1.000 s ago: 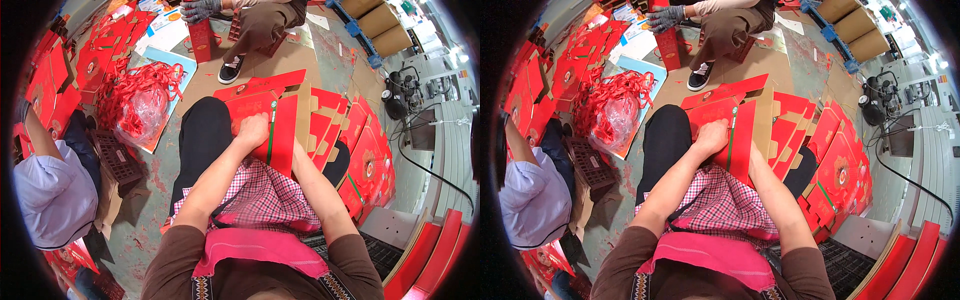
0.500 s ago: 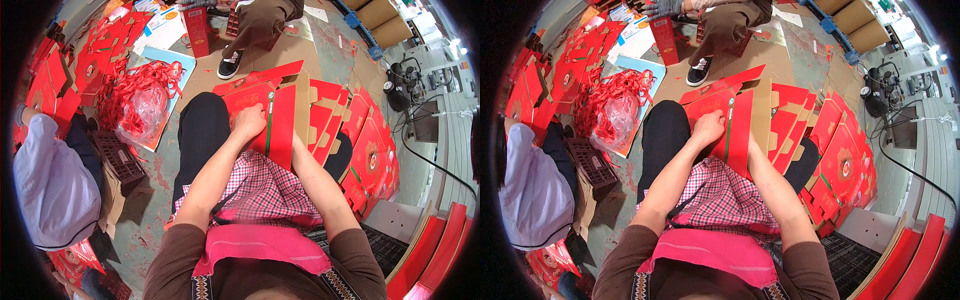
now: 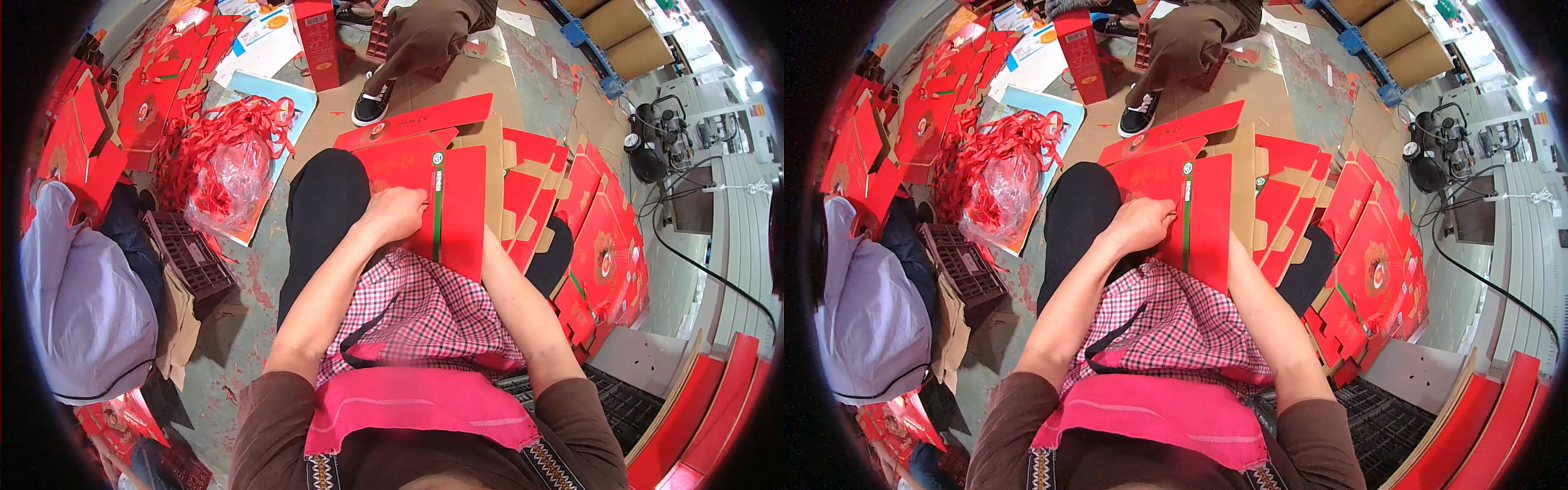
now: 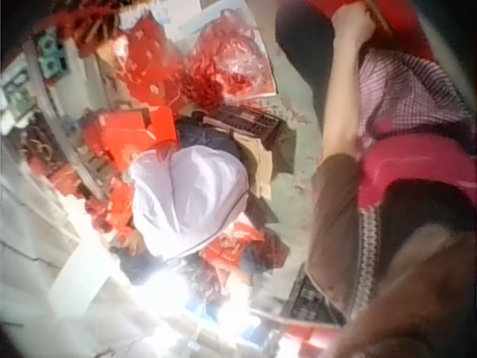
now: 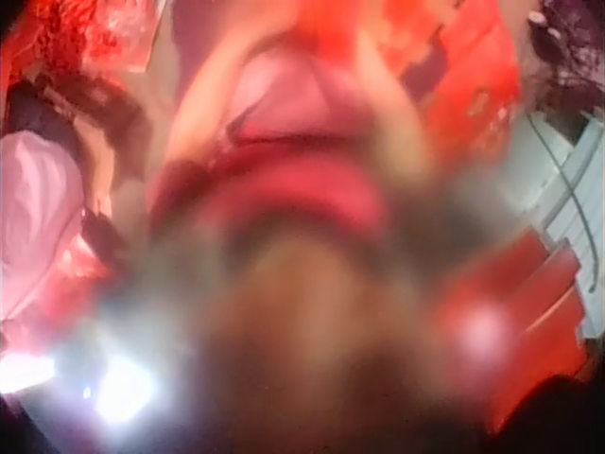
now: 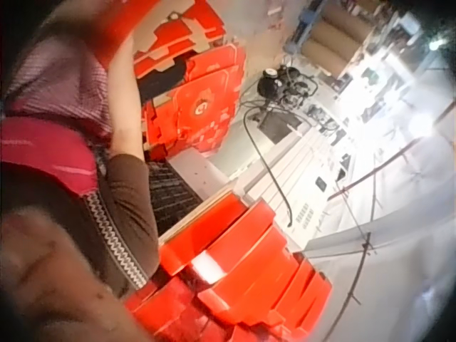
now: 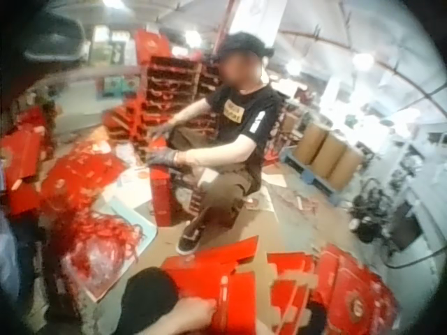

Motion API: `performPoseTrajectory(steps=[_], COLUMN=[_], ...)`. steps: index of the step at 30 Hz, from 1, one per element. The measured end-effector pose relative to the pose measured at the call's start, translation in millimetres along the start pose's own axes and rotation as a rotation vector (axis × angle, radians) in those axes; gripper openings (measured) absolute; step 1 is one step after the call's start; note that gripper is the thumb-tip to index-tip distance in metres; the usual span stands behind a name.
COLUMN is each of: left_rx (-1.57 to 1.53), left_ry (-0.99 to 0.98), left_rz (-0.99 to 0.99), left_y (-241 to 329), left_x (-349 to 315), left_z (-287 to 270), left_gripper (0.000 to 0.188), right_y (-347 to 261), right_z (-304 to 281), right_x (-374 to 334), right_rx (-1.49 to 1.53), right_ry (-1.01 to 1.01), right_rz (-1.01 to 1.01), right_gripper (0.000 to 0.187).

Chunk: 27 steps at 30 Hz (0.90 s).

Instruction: Assembling red cardboard gift boxes and attaching ribbons.

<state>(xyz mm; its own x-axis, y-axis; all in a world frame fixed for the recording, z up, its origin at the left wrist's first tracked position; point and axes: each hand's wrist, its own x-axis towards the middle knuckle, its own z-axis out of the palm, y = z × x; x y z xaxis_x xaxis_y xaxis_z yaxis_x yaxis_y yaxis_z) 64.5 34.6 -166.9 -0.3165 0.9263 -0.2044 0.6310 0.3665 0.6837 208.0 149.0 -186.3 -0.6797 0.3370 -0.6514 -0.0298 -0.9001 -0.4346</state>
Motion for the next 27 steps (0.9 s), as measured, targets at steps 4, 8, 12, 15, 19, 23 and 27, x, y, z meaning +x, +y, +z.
performPoseTrajectory(steps=[4, 8, 12, 15, 19, 23, 27], left_rx=[-0.124, -0.296, -0.328, -0.243, -0.136, -0.082, 0.013], left_ry=[0.161, 0.154, -0.135, -0.093, -0.087, 0.052, 0.242], left_rz=[-0.084, -0.114, 0.014, 0.183, 0.001, -0.169, -0.312], left_y=[1.1, -11.9, 1.2, 12.3, 16.6, 23.5, 31.0], left_x=[-5.2, -5.4, -33.1, -80.5, -171.9, -220.1, -246.4], left_z=[3.6, -4.6, -22.7, -50.1, -126.5, -164.0, -166.0], left_gripper=[0.021, 0.023, 0.020, 0.020, 0.012, 0.008, 0.008], right_y=[-1.1, -5.3, -2.5, -2.5, -11.2, -13.0, -10.4], right_z=[3.5, 26.9, 26.3, -2.3, 24.8, 16.9, 17.1], right_x=[-1.2, -46.5, -66.8, -68.3, -75.7, -70.7, -73.4], right_rx=[-0.009, 0.150, -0.028, -0.270, -0.200, -0.304, -0.390], right_ry=[0.014, -0.113, -0.063, 0.226, 0.322, 0.318, 0.248], right_rz=[-0.014, 0.023, -0.026, -0.152, 0.018, -0.015, -0.085], right_gripper=[0.032, 0.037, 0.049, 0.054, 0.056, 0.053, 0.048])
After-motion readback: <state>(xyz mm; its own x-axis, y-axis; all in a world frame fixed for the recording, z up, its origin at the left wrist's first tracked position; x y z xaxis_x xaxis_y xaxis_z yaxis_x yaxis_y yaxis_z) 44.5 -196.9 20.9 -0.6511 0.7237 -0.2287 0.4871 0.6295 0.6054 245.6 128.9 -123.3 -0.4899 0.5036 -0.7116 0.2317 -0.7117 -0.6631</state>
